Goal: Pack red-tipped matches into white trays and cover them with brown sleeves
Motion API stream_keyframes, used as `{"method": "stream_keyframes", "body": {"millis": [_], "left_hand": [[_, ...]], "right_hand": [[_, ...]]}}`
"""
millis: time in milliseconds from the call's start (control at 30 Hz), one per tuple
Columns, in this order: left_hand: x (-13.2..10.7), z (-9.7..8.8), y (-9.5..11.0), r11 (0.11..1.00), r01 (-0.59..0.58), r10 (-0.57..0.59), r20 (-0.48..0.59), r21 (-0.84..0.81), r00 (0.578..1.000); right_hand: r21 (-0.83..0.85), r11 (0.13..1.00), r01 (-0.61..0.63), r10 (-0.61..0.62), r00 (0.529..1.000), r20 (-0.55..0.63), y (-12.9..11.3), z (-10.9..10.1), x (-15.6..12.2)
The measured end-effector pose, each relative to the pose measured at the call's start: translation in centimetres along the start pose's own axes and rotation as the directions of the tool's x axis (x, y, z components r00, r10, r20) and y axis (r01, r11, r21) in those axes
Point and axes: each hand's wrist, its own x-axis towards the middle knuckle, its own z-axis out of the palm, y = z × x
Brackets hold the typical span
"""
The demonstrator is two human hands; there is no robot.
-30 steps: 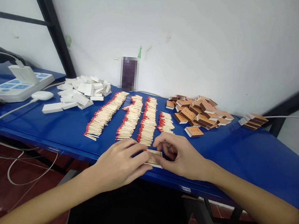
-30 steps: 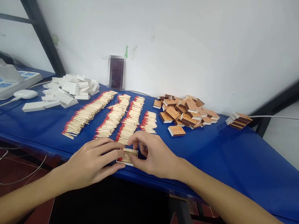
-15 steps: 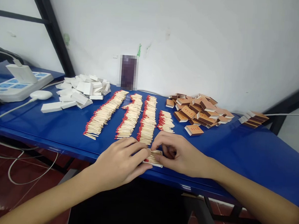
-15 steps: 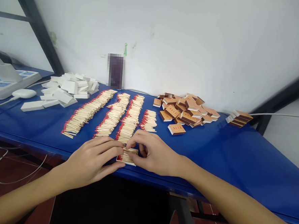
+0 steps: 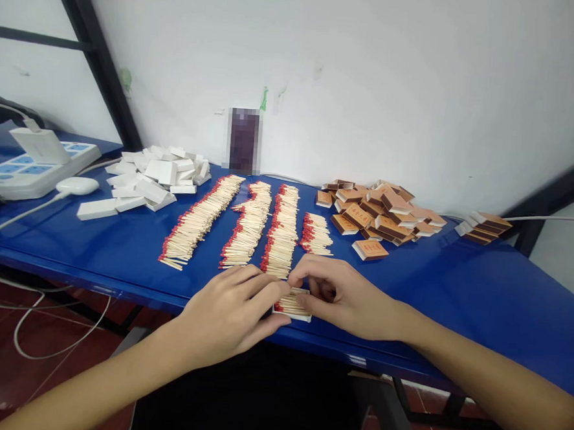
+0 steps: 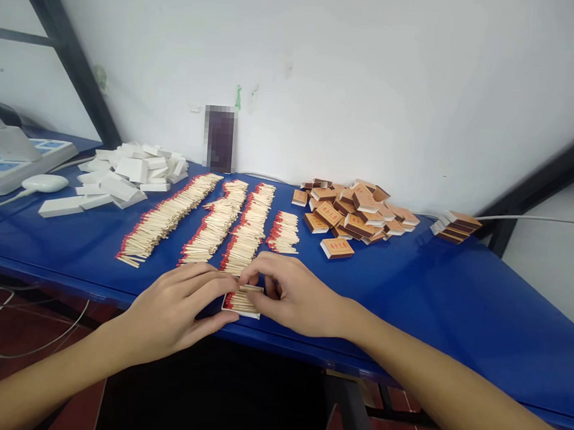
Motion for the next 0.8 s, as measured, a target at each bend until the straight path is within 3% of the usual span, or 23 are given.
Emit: {"method": "stream_keyframes", "body": {"millis": [800], "left_hand": [[0.17,-0.14,0.05,1.000,-0.018,0.018,-0.011,0.005,1.000]], "right_hand": [[-0.004,1.000,-0.018,0.018,1.000,-0.006,0.16,0.30,0.09]]}}
